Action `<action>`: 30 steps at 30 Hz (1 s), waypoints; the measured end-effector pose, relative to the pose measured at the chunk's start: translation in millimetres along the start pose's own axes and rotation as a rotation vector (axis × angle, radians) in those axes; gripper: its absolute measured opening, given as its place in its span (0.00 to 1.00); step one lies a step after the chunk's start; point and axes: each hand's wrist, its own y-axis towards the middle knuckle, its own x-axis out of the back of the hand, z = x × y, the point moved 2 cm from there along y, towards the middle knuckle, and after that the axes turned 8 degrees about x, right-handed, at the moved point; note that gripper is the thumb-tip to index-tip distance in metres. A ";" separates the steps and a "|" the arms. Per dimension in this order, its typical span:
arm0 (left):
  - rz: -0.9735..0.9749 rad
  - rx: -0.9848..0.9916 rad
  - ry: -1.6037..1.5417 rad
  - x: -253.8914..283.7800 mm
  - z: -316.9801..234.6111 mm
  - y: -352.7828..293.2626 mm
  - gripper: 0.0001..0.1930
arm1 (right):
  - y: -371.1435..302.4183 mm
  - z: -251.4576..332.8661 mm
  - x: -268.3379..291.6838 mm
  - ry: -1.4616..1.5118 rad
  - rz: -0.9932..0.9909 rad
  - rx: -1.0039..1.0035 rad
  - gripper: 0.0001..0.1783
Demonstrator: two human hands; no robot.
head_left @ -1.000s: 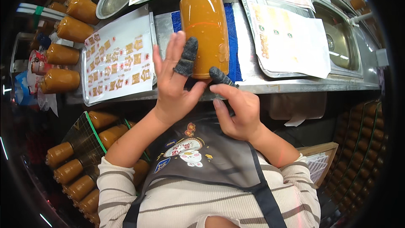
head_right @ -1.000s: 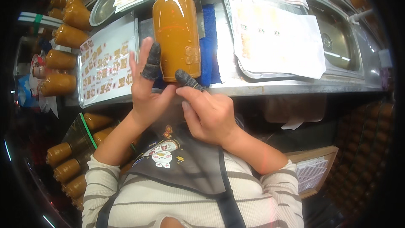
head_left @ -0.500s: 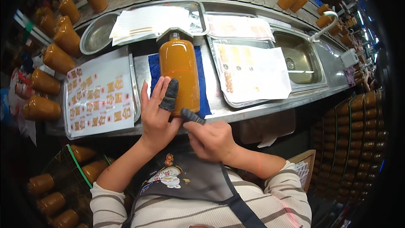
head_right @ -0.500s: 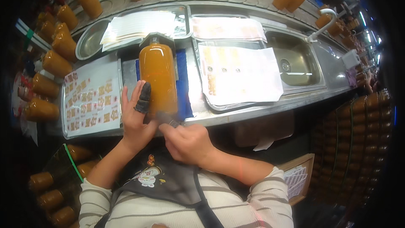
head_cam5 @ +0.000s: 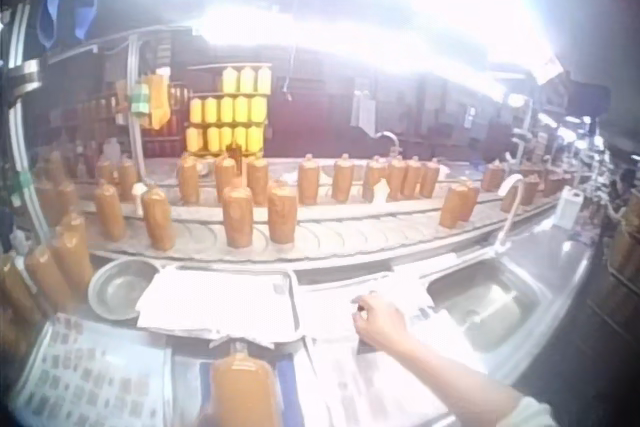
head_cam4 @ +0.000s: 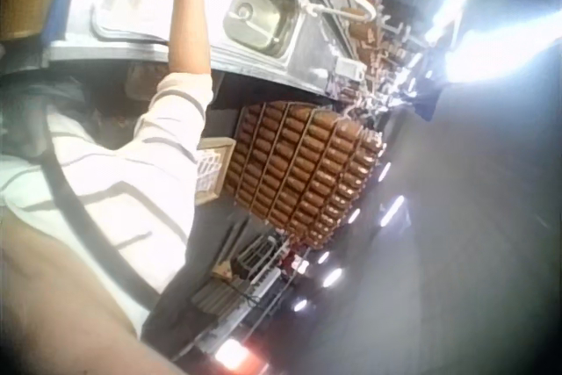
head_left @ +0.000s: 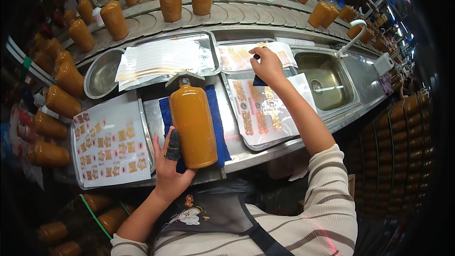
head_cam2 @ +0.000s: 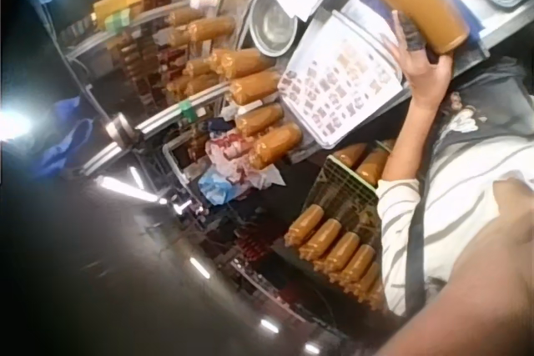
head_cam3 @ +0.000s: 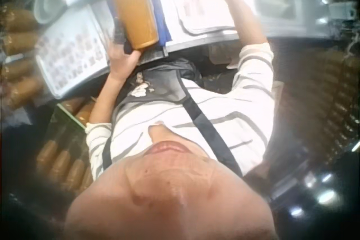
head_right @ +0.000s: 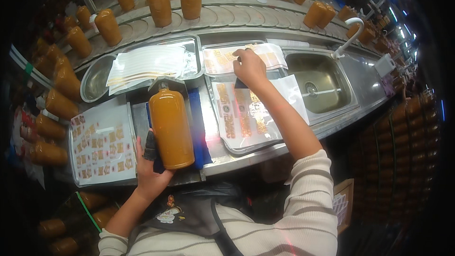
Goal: The person applies adhesive labels to amber-colored bottles one at a time. They peel each label from a sheet, position it on the bottle, and smooth it down with their fingers. Finished bottles are placed on a nearby rack.
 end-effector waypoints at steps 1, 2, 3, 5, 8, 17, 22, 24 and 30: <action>0.007 0.009 -0.007 -1.2 2.1 0.7 0.46 | 17.4 -14.8 -10.2 -0.101 0.027 -0.002 0.16; 0.016 0.023 -0.010 -1.6 3.7 -0.7 0.46 | 31.2 -25.6 -21.8 -0.197 0.058 -0.004 0.17; 0.021 0.038 -0.012 -0.9 3.8 -3.0 0.46 | 42.6 -28.7 -28.8 -0.213 0.087 -0.010 0.19; 0.032 0.042 0.000 -0.4 4.5 -4.6 0.47 | 59.3 -38.1 -37.7 -0.232 0.169 0.019 0.20; 0.036 0.076 -0.011 -1.0 6.0 -5.2 0.47 | 73.0 -44.6 -48.8 -0.258 0.302 0.052 0.21; -0.003 0.042 -0.042 -3.7 9.9 -6.1 0.50 | 84.1 -63.7 -56.1 -0.169 0.262 0.094 0.08; -0.020 0.026 -0.073 0.0 10.3 -4.9 0.51 | 71.0 -58.9 -37.1 -0.074 0.162 0.150 0.09; -0.046 0.086 -0.097 -1.9 8.0 -1.4 0.52 | 53.1 -37.9 -10.7 -0.062 0.101 0.150 0.08; -0.042 0.058 -0.074 -6.3 11.9 -0.7 0.46 | -9.6 42.5 64.6 0.167 0.048 0.183 0.05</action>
